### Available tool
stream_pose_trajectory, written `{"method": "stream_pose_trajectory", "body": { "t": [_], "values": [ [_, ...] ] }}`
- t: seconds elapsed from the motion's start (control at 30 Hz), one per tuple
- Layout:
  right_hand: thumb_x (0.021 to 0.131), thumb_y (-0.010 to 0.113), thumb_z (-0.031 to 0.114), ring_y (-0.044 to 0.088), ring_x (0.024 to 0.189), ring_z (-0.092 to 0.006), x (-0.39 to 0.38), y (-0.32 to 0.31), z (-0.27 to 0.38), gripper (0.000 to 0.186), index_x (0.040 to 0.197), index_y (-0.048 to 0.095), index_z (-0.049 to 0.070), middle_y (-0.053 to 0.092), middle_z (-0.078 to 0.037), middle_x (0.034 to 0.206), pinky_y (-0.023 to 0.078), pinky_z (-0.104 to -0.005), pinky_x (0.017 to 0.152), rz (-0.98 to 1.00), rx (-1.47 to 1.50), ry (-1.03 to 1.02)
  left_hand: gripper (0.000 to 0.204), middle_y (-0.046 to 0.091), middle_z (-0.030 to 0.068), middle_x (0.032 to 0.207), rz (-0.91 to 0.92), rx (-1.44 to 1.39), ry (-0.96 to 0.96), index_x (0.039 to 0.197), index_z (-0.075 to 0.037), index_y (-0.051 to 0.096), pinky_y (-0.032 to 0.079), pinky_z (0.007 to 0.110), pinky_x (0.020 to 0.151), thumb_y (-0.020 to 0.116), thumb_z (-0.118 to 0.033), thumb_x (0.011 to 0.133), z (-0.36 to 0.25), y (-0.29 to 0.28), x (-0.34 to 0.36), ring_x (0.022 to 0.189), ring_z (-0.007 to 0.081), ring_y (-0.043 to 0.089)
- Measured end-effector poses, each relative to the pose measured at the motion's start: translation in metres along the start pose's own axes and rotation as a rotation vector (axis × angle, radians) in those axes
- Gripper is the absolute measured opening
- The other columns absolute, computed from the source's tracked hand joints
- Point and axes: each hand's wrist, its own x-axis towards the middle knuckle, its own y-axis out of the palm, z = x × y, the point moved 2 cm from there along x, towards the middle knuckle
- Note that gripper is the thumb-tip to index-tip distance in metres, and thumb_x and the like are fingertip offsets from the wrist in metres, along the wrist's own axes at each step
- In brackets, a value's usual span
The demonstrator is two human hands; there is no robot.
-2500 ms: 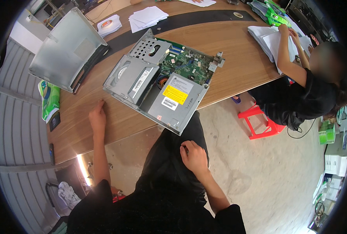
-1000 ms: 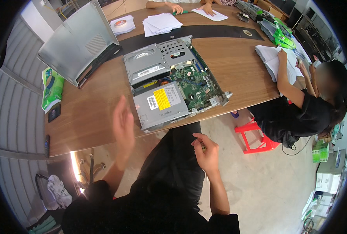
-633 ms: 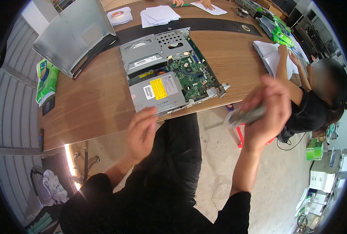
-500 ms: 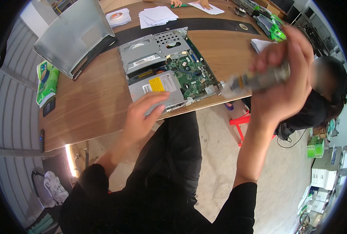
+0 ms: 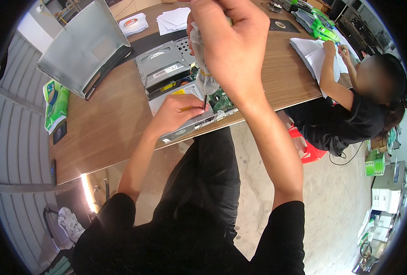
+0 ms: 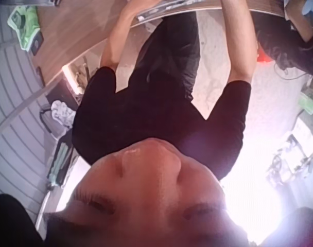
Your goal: The person removes the cover of a computer case using a screwdriver, disconnects internal cables, and removes the power supply from the chassis by hand.
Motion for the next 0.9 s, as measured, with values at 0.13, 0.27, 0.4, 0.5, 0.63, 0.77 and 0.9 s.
{"method": "stream_pose_trajectory", "body": {
  "t": [0.13, 0.27, 0.4, 0.5, 0.63, 0.77, 0.9],
  "values": [
    [0.098, 0.048, 0.007, 0.050, 0.049, -0.0078, 0.000, 0.002, -0.007, 0.019, 0.099, 0.063, -0.003, 0.056, -0.004, 0.061, 0.041, -0.0214, 0.045, -0.023, -0.058, 0.028, 0.009, 0.070, 0.0103, 0.084, 0.002, 0.062, 0.031, 0.091, 0.001, 0.069, 0.049, 0.030, 0.070, 0.066, 0.001, 0.083, 0.001, -0.001, -0.002, 0.074, 0.0209, 0.064],
    [0.097, 0.048, 0.008, 0.050, 0.049, -0.0079, 0.003, 0.001, 0.000, 0.019, 0.098, 0.063, -0.004, 0.056, -0.004, 0.062, 0.041, -0.0213, 0.045, -0.013, -0.053, -0.006, 0.009, 0.069, 0.0107, 0.083, -0.045, -0.015, -0.076, 0.092, 0.002, 0.069, 0.049, 0.031, 0.070, 0.065, 0.001, 0.084, 0.001, -0.003, -0.003, 0.073, 0.0208, 0.063],
    [0.097, 0.048, 0.007, 0.050, 0.049, -0.0077, 0.002, 0.002, -0.001, 0.019, 0.097, 0.063, -0.004, 0.056, -0.004, 0.062, 0.042, -0.0215, 0.045, -0.067, 0.023, -0.034, 0.010, 0.069, 0.0117, 0.085, -0.067, -0.021, -0.026, 0.093, 0.002, 0.068, 0.049, 0.031, 0.071, 0.065, 0.001, 0.085, -0.001, -0.004, -0.003, 0.074, 0.0214, 0.063],
    [0.097, 0.047, 0.006, 0.050, 0.049, -0.0078, 0.003, -0.001, -0.008, 0.019, 0.097, 0.063, -0.004, 0.056, -0.004, 0.062, 0.042, -0.0217, 0.044, -0.013, -0.081, -0.054, 0.011, 0.069, 0.0120, 0.085, -0.073, 0.024, 0.025, 0.094, 0.003, 0.068, 0.049, 0.031, 0.071, 0.066, 0.000, 0.084, -0.002, -0.002, -0.001, 0.075, 0.0219, 0.064],
    [0.097, 0.047, 0.005, 0.050, 0.049, -0.0074, 0.004, 0.001, -0.006, 0.018, 0.096, 0.063, -0.004, 0.056, -0.003, 0.062, 0.041, -0.0212, 0.044, -0.025, -0.042, 0.000, 0.016, 0.071, 0.0138, 0.092, -0.038, 0.049, 0.009, 0.099, 0.001, 0.070, 0.052, 0.034, 0.075, 0.068, -0.007, 0.085, -0.002, -0.003, -0.002, 0.082, 0.0281, 0.067],
    [0.096, 0.047, 0.005, 0.050, 0.050, -0.0071, 0.006, 0.003, 0.000, 0.018, 0.096, 0.063, -0.004, 0.056, -0.003, 0.063, 0.040, -0.0203, 0.045, -0.019, -0.020, 0.006, 0.018, 0.071, 0.0136, 0.092, -0.035, 0.046, 0.016, 0.100, 0.001, 0.070, 0.052, 0.035, 0.074, 0.069, -0.007, 0.084, -0.001, -0.003, -0.002, 0.082, 0.0279, 0.067],
    [0.096, 0.048, 0.004, 0.051, 0.051, -0.0070, 0.007, -0.001, -0.012, 0.018, 0.095, 0.063, -0.004, 0.057, -0.003, 0.064, 0.040, -0.0202, 0.046, -0.001, -0.050, -0.041, 0.020, 0.071, 0.0135, 0.091, -0.038, 0.026, 0.015, 0.102, 0.002, 0.069, 0.052, 0.034, 0.073, 0.070, -0.006, 0.083, 0.000, -0.002, -0.002, 0.081, 0.0281, 0.067]
  ]
}}
